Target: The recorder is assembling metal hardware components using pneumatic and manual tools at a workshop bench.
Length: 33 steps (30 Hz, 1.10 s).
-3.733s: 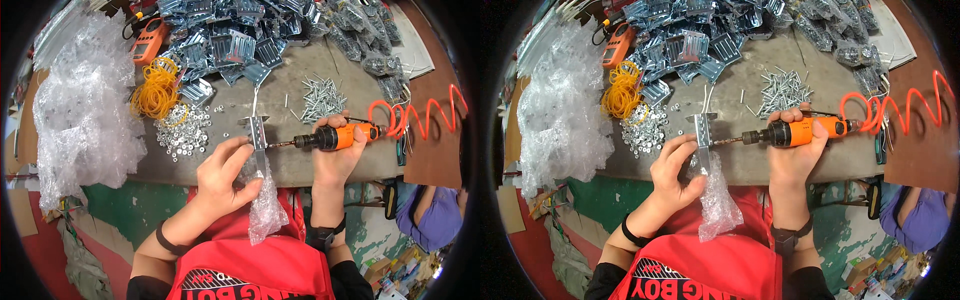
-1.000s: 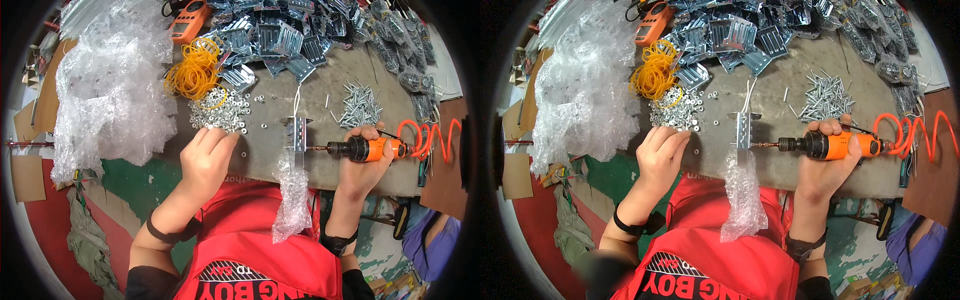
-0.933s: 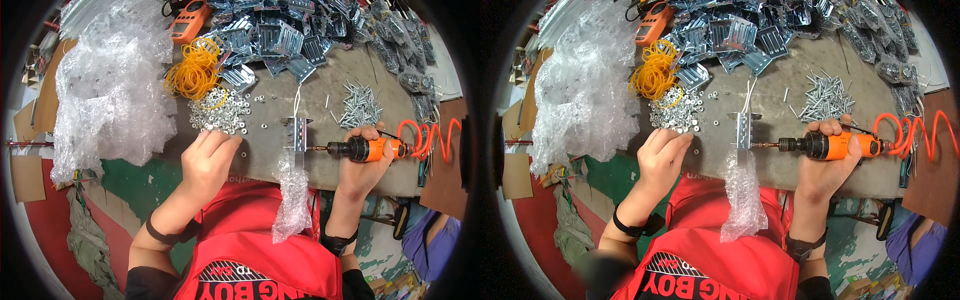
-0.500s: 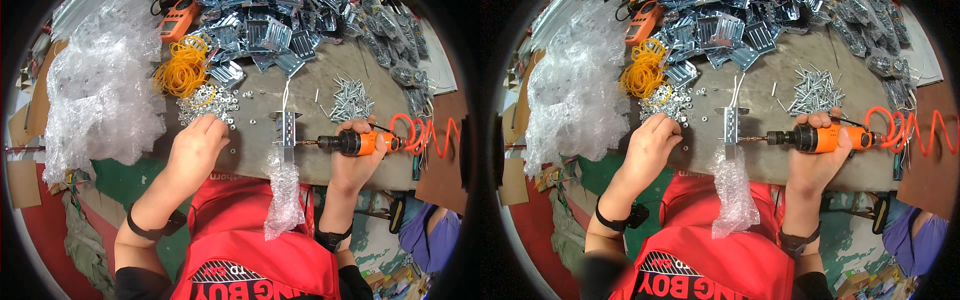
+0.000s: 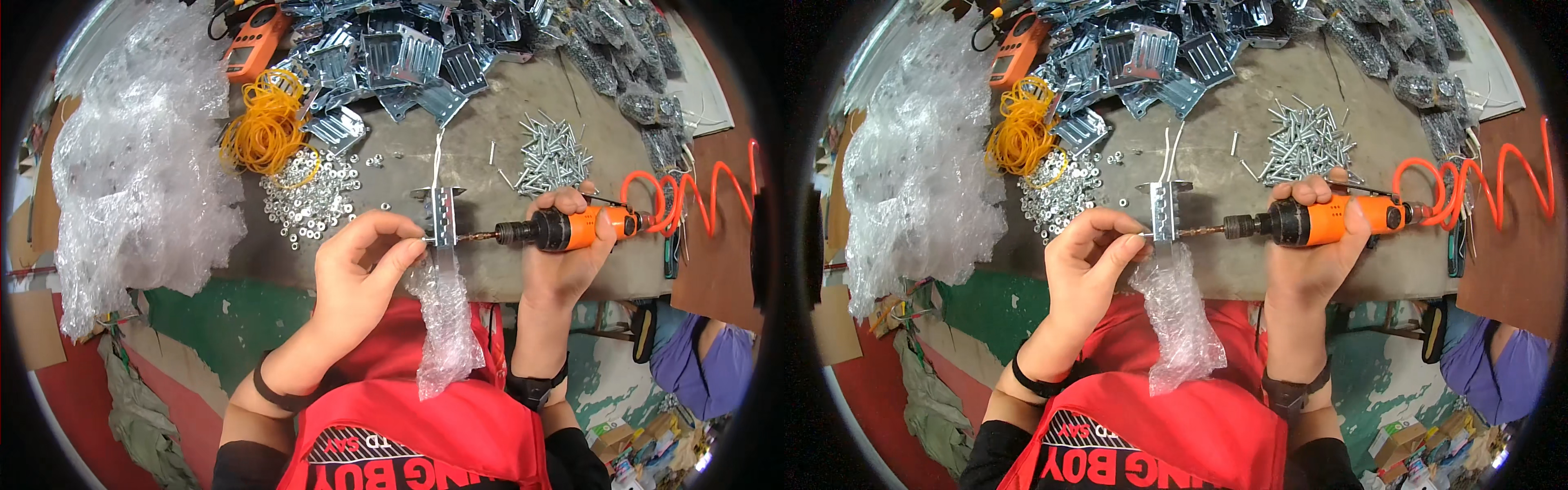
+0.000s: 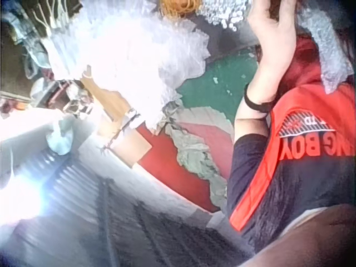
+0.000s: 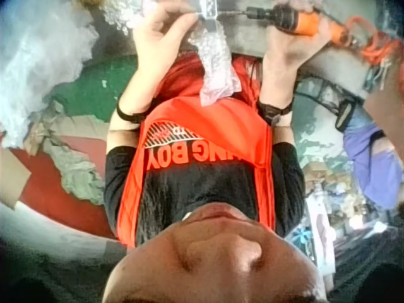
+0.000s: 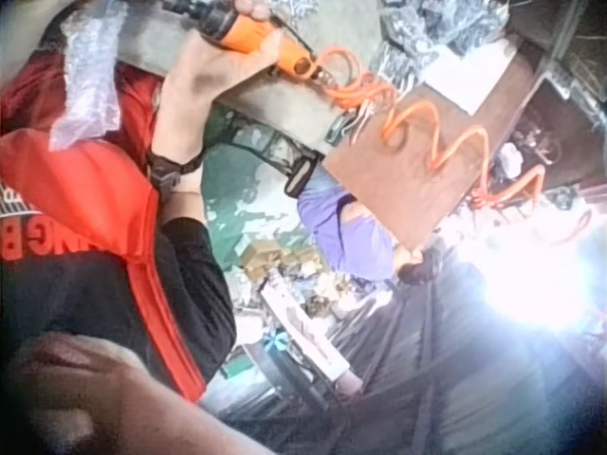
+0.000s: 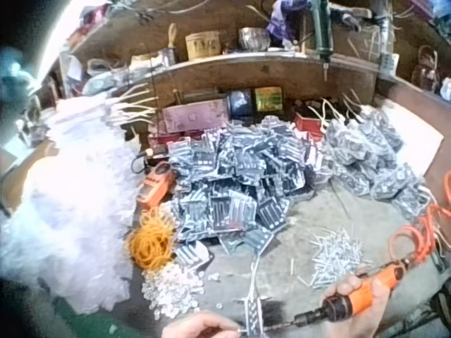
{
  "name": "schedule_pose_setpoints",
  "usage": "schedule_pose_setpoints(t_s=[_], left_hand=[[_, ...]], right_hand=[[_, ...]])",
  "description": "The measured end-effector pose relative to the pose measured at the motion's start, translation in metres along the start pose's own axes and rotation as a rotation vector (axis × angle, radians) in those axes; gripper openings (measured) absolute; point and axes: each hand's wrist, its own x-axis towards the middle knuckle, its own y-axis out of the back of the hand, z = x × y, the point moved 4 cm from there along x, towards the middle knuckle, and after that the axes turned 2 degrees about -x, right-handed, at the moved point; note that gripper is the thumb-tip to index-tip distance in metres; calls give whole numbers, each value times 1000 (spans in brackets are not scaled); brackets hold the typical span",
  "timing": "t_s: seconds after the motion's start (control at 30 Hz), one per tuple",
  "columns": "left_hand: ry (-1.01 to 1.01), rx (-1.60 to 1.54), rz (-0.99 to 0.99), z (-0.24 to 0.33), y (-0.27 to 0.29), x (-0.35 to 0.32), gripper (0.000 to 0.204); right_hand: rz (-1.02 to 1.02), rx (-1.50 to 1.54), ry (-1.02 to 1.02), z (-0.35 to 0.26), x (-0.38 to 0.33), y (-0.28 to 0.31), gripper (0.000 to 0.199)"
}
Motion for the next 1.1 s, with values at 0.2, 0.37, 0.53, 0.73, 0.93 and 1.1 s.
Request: schedule_pose_setpoints(t_s=[0.2,0.37,0.53,0.73,0.93,1.1], left_hand=[[19,-9,-51,1,0,4,13],[150,-41,-32,-3,3,3,13],[99,-35,28,1,-1,1,11],[-148,249,-27,10,0,8,12],[-140,174,-48,6,1,10,11],[-123,156,-48,6,0,11,11]], right_hand=[[-20,22,-6,0,-1,1,33],[-37,87,-36,1,-1,1,35],[-59,131,-57,1,-1,2,35],[-28,155,-52,3,-1,2,33],[-62,227,-54,4,-1,1,32],[-60,168,-48,3,-2,-3,29]])
